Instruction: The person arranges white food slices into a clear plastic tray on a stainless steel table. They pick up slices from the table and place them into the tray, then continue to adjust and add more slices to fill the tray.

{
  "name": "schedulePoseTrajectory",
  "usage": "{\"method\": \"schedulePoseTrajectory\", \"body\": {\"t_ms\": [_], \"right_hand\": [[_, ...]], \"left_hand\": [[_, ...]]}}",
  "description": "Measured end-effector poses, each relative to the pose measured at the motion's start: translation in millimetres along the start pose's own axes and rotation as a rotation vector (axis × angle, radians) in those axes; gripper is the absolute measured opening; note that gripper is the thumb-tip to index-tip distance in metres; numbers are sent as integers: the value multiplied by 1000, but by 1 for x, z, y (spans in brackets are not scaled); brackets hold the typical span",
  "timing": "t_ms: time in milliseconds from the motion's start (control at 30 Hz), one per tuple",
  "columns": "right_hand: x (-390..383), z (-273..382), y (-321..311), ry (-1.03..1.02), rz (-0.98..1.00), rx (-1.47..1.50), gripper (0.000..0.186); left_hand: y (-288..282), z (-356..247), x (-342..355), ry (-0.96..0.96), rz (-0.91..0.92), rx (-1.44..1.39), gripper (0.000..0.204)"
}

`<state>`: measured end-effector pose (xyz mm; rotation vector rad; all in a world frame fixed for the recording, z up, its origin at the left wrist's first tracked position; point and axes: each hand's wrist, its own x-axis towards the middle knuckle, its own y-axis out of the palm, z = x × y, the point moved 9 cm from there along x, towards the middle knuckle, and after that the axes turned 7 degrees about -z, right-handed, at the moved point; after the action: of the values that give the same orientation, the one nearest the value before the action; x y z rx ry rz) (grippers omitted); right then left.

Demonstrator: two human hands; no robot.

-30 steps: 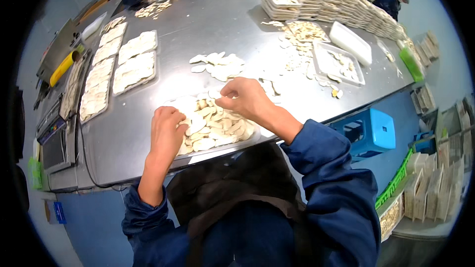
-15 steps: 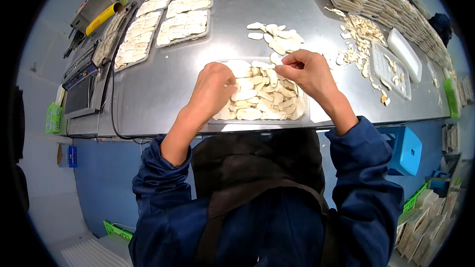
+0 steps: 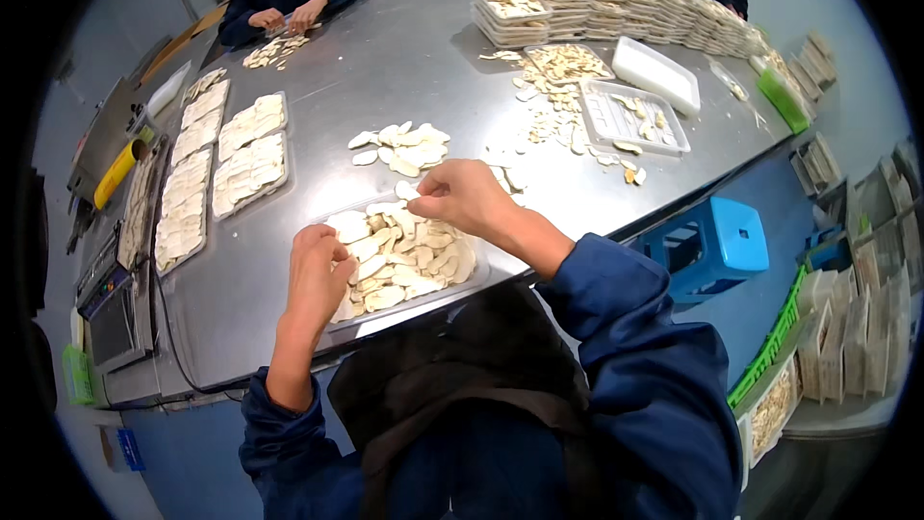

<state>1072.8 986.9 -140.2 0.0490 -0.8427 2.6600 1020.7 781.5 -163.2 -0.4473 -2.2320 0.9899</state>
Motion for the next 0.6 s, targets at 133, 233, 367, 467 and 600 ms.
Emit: {"method": "schedulePoseTrajectory", "body": {"t_ms": [133,233,367,467,600], "right_hand": [[-5,-2,-10,15,-26,9,27],[-10,0,-17,25,-49,37,28],[-24,29,-16,2,-5,170,29],[-35,75,1,-277,18,98,25],[-43,87,35,-539,92,-59,23]], "left_hand": [[-13,-1,-1,-34,-81,21,12],[-36,-4,0,-137,-227,-255,10],[-15,-8,-20,-626,-120,-1231,13],[22,-31,-40,-941,-39,-1753,17],[34,-65,-43,-1166,-42,-2017,38]]}}
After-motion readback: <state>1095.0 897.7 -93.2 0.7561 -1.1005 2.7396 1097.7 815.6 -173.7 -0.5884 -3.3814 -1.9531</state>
